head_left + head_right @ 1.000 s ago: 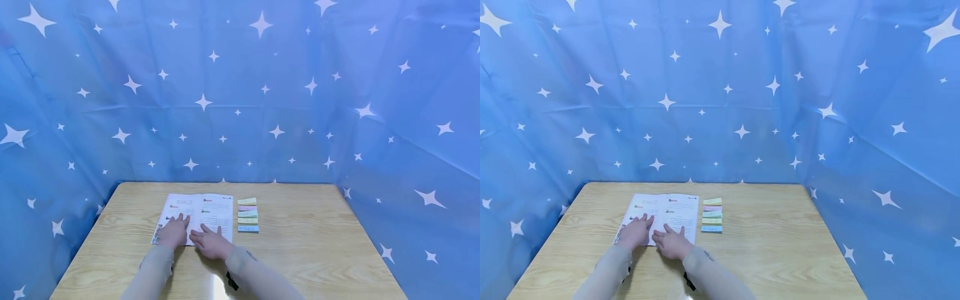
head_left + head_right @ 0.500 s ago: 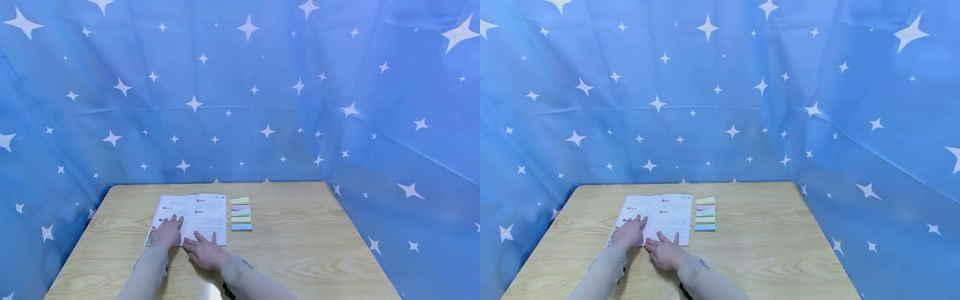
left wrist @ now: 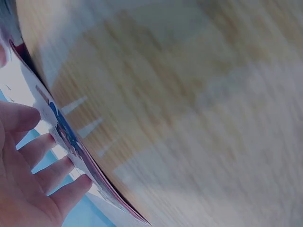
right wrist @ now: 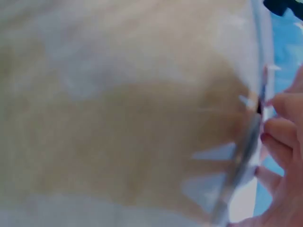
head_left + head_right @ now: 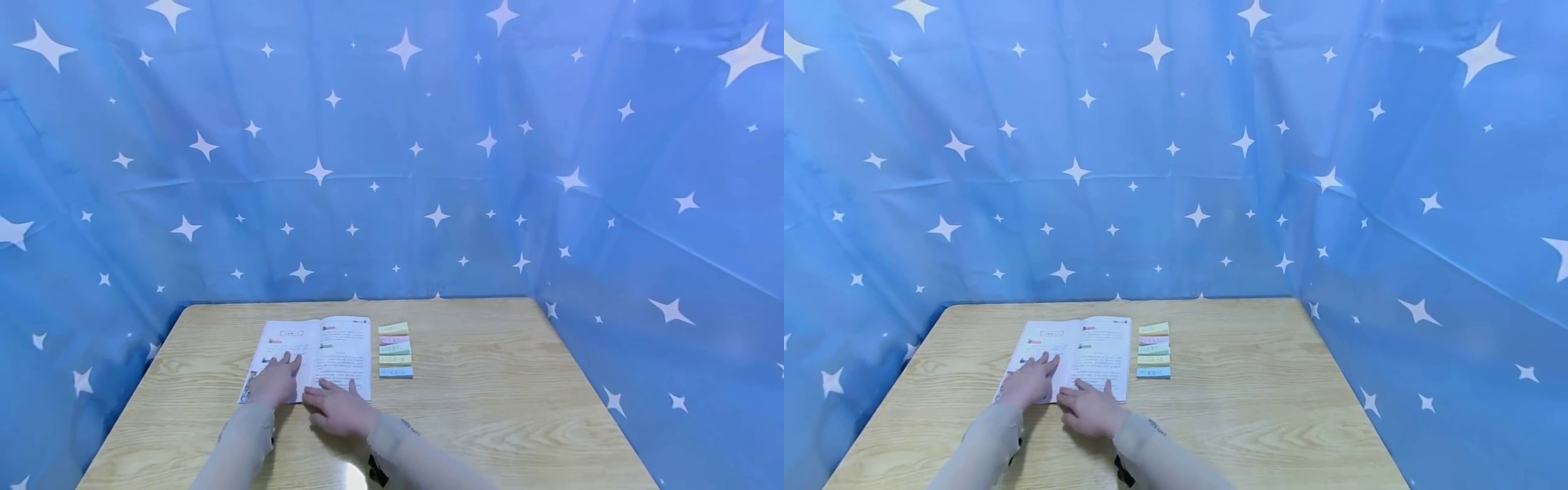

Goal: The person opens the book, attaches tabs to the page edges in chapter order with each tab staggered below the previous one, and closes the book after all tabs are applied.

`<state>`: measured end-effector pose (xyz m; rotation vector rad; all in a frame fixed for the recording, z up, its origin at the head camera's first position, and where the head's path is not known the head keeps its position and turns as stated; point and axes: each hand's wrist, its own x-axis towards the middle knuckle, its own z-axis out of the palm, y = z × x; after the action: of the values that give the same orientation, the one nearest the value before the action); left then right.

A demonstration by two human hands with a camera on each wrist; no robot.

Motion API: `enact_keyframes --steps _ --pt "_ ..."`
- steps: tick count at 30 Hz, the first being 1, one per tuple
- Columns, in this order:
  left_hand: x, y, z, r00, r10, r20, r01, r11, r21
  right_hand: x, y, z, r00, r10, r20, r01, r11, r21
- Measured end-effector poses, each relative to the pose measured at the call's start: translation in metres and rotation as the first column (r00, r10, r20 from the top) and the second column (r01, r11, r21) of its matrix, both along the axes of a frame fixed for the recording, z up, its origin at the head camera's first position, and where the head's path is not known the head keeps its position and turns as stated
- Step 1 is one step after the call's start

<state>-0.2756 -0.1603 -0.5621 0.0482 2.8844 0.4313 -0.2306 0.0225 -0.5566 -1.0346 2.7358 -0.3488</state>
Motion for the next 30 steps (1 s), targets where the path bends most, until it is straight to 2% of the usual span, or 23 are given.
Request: enact_keyframes --steps 3,6,10,14,19,21,27,30 --pt "0.000 0.000 -0.003 1.000 -0.006 -0.007 0.006 1.000 -0.007 -0.013 0.012 0.009 0.998 0.030 -0.046 -0.032 0.998 -0.056" --pt "0.001 0.001 -0.007 1.000 -0.015 -0.014 0.014 1.000 -0.022 -0.029 0.031 0.019 0.993 0.016 -0.114 -0.028 0.994 -0.102" --pt "0.003 0.001 -0.011 0.999 -0.016 -0.030 0.014 0.999 -0.042 -0.052 0.063 0.033 0.986 -0.101 -0.129 0.080 0.984 -0.159" --pt "0.004 0.000 -0.010 0.999 -0.008 -0.046 0.005 0.999 -0.050 -0.076 0.092 0.043 0.967 -0.222 -0.128 0.193 0.960 -0.205" --pt "0.003 -0.002 -0.010 1.000 0.002 -0.031 -0.003 0.999 -0.040 -0.099 0.117 0.044 0.940 -0.317 -0.127 0.282 0.931 -0.231" --pt "0.002 -0.003 -0.010 1.000 0.006 -0.022 -0.007 0.999 -0.038 -0.105 0.124 0.043 0.933 -0.349 -0.093 0.319 0.917 -0.241" --pt "0.000 -0.001 -0.009 1.000 0.010 -0.013 -0.011 1.000 -0.027 -0.116 0.140 0.032 0.901 -0.434 -0.014 0.419 0.878 -0.233" --pt "-0.001 -0.001 -0.009 1.000 0.009 -0.012 -0.010 1.000 -0.024 -0.121 0.144 0.027 0.884 -0.467 -0.010 0.455 0.865 -0.210"
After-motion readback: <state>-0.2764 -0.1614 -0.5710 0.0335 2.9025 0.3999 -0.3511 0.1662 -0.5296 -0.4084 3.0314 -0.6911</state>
